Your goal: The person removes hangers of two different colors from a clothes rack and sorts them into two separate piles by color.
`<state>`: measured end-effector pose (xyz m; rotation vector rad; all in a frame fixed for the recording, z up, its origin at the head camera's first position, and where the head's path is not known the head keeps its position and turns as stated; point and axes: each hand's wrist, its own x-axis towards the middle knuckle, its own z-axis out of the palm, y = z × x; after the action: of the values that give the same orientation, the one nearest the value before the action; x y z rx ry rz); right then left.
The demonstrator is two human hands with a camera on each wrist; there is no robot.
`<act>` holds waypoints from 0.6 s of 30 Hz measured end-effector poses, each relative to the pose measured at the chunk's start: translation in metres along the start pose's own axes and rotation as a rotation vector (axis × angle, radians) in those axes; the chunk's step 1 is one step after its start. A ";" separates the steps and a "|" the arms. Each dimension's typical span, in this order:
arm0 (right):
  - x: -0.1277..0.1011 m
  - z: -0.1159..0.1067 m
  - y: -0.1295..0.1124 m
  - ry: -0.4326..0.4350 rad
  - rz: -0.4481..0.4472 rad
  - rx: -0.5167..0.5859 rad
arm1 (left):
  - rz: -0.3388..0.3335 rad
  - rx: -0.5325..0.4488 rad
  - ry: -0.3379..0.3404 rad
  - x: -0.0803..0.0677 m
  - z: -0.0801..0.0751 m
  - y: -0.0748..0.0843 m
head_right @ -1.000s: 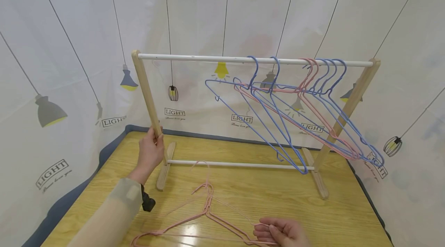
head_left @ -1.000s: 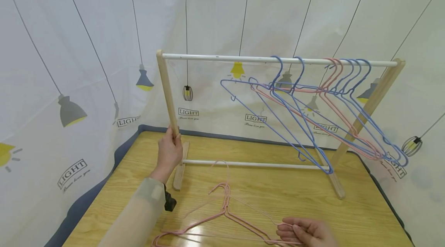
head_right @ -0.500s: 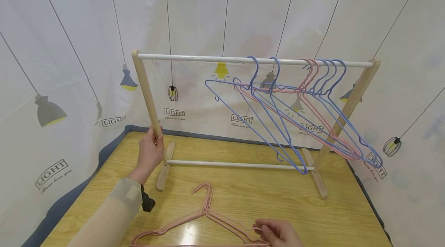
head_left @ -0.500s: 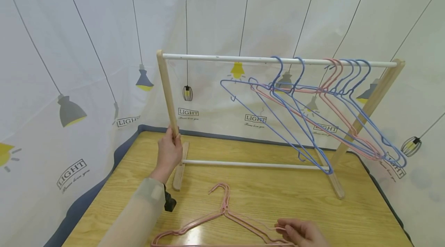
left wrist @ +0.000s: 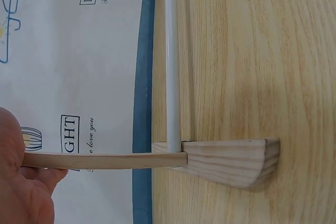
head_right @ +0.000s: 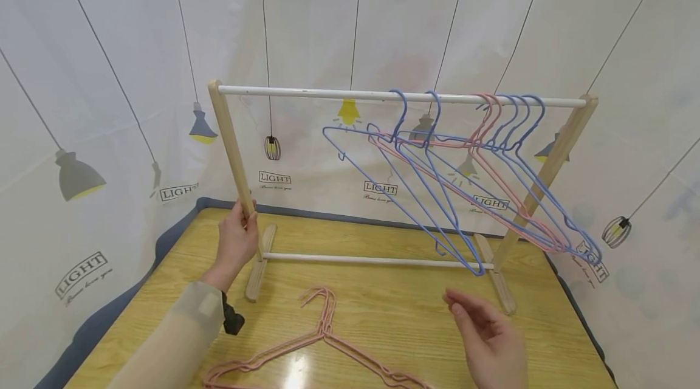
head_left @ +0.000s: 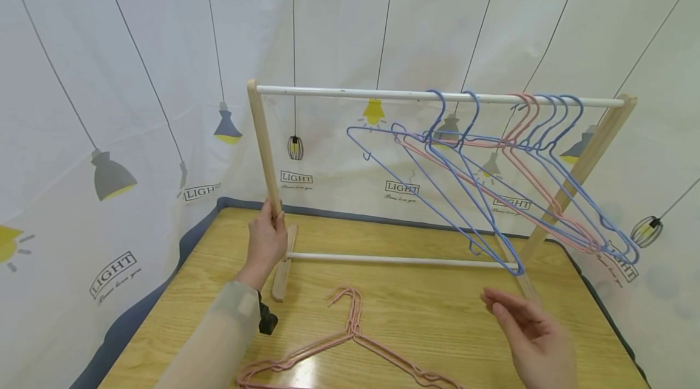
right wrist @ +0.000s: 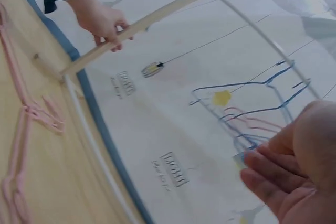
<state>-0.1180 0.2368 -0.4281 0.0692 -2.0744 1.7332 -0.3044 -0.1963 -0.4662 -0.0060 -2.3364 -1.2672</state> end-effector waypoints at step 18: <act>0.043 -0.010 -0.011 0.163 -0.439 0.118 | -0.006 0.003 0.003 0.001 0.002 -0.002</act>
<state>-0.1503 0.2540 -0.4014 0.3766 -1.6842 1.5295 -0.3063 -0.1962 -0.4680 0.0038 -2.3377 -1.2653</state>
